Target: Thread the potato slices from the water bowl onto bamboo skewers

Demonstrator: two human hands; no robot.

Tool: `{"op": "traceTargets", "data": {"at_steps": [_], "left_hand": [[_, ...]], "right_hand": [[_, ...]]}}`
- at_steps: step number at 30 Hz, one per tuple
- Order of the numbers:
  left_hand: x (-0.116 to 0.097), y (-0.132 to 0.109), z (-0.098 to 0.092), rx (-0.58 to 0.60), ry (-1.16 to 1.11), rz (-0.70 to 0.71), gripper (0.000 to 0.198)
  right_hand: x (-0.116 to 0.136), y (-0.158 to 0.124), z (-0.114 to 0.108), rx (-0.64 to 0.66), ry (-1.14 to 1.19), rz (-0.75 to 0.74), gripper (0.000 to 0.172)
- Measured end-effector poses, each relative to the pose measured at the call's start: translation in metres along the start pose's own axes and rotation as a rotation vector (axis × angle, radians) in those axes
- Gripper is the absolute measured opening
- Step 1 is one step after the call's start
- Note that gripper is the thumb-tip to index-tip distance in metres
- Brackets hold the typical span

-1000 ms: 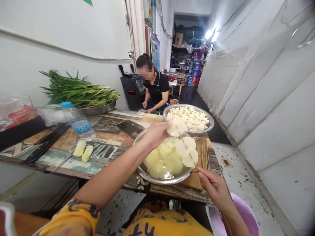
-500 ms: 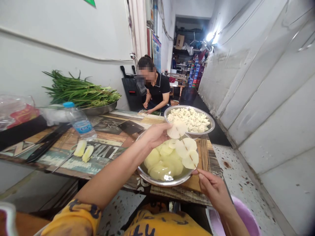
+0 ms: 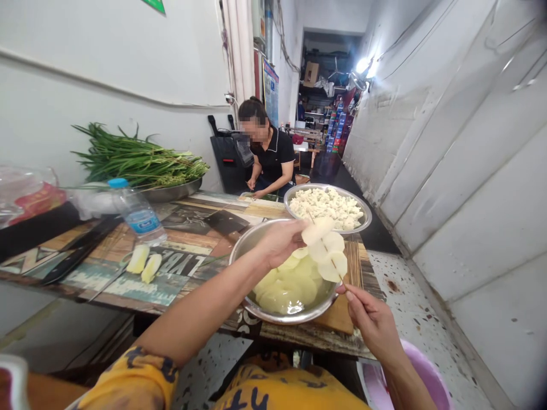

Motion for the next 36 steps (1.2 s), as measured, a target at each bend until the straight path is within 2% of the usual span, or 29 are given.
{"op": "traceTargets", "data": {"at_steps": [4,6,10,13,16,20,22,25,30,36], "left_hand": [[0.0,-0.004,0.01,0.118,0.075,-0.007,0.02],[0.001,-0.007,0.013,0.139,0.114,0.004,0.024],[0.002,-0.004,0.009,0.087,0.143,0.029,0.023],[0.002,0.0,0.001,0.035,0.089,0.031,0.019],[0.006,0.004,-0.003,0.014,0.022,-0.037,0.014],[0.007,0.003,-0.009,-0.023,-0.003,-0.078,0.009],[0.005,0.001,-0.01,-0.038,0.019,-0.073,0.009],[0.007,-0.001,-0.007,-0.016,0.052,-0.117,0.009],[0.006,-0.004,0.0,0.03,0.042,-0.121,0.011],[0.006,-0.003,-0.005,0.036,0.023,-0.169,0.007]], "right_hand": [[0.004,-0.001,-0.002,-0.022,-0.026,0.015,0.038],[0.01,0.0,-0.002,-0.034,-0.089,-0.011,0.038],[0.033,0.003,-0.005,-0.094,-0.281,-0.141,0.033],[0.044,0.004,-0.002,-0.09,-0.353,-0.196,0.031],[0.04,0.003,0.0,-0.061,-0.305,-0.16,0.031],[0.017,-0.004,0.009,0.033,-0.028,0.033,0.038],[0.014,-0.008,0.009,0.035,0.007,0.062,0.039],[0.019,-0.013,0.002,0.001,-0.063,0.02,0.036],[0.008,-0.023,0.01,0.077,0.212,0.176,0.039],[0.024,-0.026,-0.007,-0.006,-0.076,0.03,0.03]]}}
Point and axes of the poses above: each hand's wrist, its own y-axis towards the middle knuckle, its own z-axis out of the palm, x = y × z, the point moved 9 cm from there along y, towards the middle knuckle, and after that the axes turned 10 degrees about -z, right-handed, at the moved point
